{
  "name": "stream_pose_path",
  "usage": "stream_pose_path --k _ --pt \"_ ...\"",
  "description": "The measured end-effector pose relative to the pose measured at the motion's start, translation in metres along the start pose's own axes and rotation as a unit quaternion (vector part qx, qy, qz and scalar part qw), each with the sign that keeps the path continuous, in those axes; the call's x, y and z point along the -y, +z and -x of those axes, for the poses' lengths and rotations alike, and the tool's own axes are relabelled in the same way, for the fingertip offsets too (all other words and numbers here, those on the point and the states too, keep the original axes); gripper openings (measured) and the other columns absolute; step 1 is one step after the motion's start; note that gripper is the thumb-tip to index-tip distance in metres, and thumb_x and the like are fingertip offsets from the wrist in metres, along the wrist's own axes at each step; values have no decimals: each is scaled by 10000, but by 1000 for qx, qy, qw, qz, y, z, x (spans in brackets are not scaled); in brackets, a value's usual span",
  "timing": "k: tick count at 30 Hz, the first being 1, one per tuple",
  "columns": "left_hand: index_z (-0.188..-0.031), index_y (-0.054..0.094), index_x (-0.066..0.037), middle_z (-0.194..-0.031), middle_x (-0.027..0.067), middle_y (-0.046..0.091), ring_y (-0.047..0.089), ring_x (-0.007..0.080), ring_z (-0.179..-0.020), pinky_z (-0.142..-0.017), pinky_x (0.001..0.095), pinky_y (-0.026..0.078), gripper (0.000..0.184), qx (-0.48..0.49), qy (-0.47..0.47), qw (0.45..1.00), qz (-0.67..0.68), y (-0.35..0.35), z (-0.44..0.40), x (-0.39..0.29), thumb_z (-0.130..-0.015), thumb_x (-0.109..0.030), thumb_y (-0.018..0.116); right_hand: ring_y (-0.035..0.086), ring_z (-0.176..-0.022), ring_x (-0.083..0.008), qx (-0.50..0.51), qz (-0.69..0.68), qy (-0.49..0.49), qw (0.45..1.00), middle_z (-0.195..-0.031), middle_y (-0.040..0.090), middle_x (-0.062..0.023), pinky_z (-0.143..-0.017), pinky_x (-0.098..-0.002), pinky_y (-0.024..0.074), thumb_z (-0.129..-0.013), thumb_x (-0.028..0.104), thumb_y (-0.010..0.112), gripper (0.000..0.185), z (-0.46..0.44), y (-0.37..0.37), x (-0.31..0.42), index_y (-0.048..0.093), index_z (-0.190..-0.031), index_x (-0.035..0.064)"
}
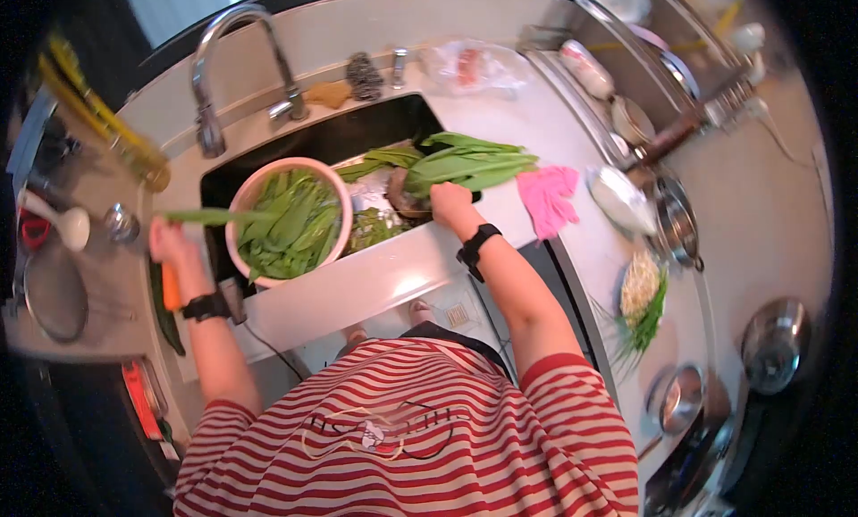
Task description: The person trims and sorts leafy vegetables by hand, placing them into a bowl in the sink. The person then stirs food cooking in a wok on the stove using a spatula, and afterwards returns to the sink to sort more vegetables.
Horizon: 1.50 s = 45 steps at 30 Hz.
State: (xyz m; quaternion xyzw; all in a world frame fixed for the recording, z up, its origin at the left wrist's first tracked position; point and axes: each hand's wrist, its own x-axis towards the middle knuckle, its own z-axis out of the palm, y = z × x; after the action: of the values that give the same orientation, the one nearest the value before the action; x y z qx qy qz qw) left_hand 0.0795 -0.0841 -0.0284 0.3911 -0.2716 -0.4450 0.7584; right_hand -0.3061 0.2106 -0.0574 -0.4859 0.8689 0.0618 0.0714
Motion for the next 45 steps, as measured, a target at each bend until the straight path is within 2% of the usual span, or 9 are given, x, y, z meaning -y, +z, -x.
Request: stream_pose_path --k 10,15,18,23,27,29,31,35,45 --pt "-860 580 27 -821 84 587 559 163 -707 -638 283 504 106 -85 125 982 -111 -4 -47 -41 -807 -62 559 640 -731 -274 -63 28 127 990 -747 644 -118 -609 -388 509 -695 125 571 100 -4 14 -42 657 -723 85" --pt "-873 584 17 -800 73 592 558 147 -689 -613 257 490 112 48 118 986 -104 -13 -56 -16 -816 -78 571 616 -757 -321 0 -109 27 994 -760 628 -163 -661 -398 501 -677 95 546 144 1 -4 -39 648 -766 45" --pt "-897 592 6 -804 63 598 561 128 -695 -590 236 476 129 120 77 985 -99 15 -13 8 -836 -105 568 612 -770 -286 23 -292 -168 941 -836 636 -146 -721 -351 477 -695 180 619 276 -3 -9 -5 648 -955 93" --pt "-916 598 -3 -802 27 603 547 73 -684 -563 200 445 151 179 54 965 -182 42 39 7 -844 -133 571 610 -808 -294 -4 -210 -37 977 -878 633 -151 -738 -360 480 -698 187 610 307 -4 -35 -49 630 -987 87" --pt "-828 600 -3 -736 -18 553 477 55 -652 -570 202 409 161 239 84 940 -230 43 54 12 -869 -144 533 589 -785 -334 -111 -85 96 986 -790 595 -220 -659 -411 463 -699 80 526 154 -11 -1 -158 607 -818 26" --pt "-796 580 9 -709 -24 519 463 65 -650 -584 210 404 159 258 80 920 -284 38 58 28 -859 -129 534 545 -781 -371 -279 -129 -3 952 -827 553 -240 -655 -430 444 -725 23 457 188 -10 41 -195 572 -873 20" --pt "-811 570 0 -728 -25 511 452 61 -663 -597 202 392 75 282 145 914 -253 50 77 36 -836 -61 534 531 -819 -370 -272 -121 -7 955 -856 550 -220 -719 -429 442 -726 52 478 184 -15 52 -205 585 -872 22" --pt "-836 551 -27 -792 13 601 529 63 -711 -667 201 418 56 311 88 924 -203 73 101 30 -853 -43 500 532 -896 -341 -264 -309 68 911 -922 559 -180 -750 -388 451 -677 30 523 214 -19 36 -205 650 -844 74" --pt "-864 515 -33 -698 35 559 553 107 -621 -571 238 433 61 383 13 902 -199 83 160 -3 -837 -87 503 502 -921 -316 -384 -110 -104 911 -955 544 -133 -783 -392 418 -593 29 648 122 -6 -92 -96 628 -704 77"
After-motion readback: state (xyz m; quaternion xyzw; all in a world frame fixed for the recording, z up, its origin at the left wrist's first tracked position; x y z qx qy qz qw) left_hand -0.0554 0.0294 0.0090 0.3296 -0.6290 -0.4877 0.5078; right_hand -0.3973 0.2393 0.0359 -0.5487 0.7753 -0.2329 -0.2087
